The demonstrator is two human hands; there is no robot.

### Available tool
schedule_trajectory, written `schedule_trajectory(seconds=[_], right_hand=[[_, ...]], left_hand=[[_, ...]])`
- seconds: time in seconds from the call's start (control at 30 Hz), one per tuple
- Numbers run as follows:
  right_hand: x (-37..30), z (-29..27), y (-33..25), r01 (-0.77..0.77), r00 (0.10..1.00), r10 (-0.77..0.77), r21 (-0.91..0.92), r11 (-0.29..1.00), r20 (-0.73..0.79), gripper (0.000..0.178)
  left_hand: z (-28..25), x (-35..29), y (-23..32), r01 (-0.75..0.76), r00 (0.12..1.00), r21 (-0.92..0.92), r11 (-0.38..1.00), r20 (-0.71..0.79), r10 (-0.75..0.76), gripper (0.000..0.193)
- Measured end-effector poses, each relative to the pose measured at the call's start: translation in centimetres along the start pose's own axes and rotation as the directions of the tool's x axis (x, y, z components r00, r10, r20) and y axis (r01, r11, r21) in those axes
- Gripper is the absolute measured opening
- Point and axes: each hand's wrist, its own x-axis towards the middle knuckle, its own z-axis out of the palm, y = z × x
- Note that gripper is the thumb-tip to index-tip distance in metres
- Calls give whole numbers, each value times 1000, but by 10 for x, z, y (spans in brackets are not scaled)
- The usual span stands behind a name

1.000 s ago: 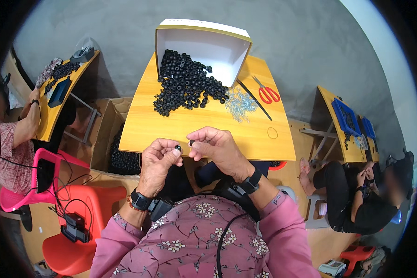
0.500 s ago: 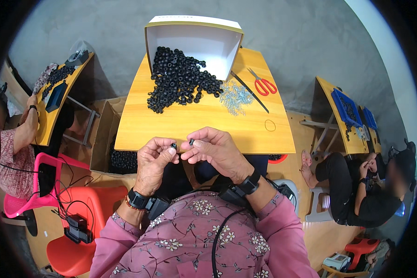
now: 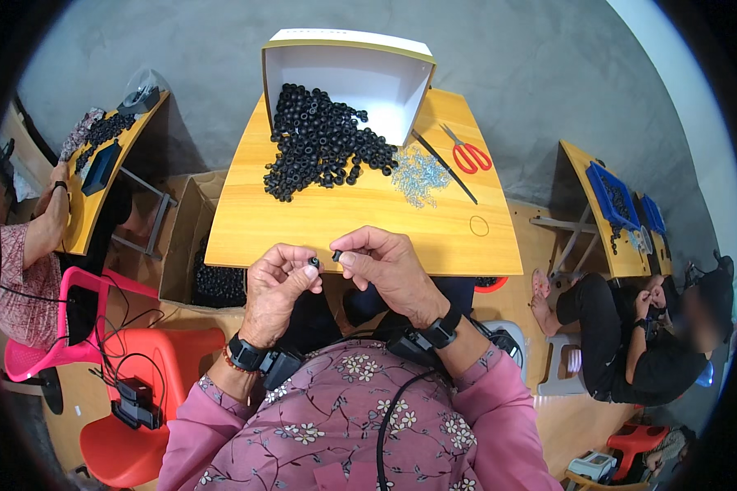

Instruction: Manually assembling small black plastic or rubber components at a workstation.

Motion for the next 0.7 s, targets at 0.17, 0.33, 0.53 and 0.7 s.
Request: schedule_trajectory(seconds=[0.17, 0.33, 0.53, 0.7], right_hand=[[3, 8, -3, 73, 997, -75, -193, 978, -6, 17], [5, 11, 1, 150, 988, -151, -261, 954, 20, 17], [5, 12, 2, 119, 993, -122, -273, 955, 5, 16], [5, 13, 0, 100, 994, -108, -288, 952, -11, 15]], left_hand=[[4, 0, 1, -11, 1000, -16, 1000, 20, 11, 11], [4, -1, 3, -21, 999, 1, 1000, 32, 21, 12], [4, 0, 2, -13, 999, 13, 1000, 32, 12, 14], [4, -1, 3, -19, 999, 2, 1000, 33, 18, 13]])
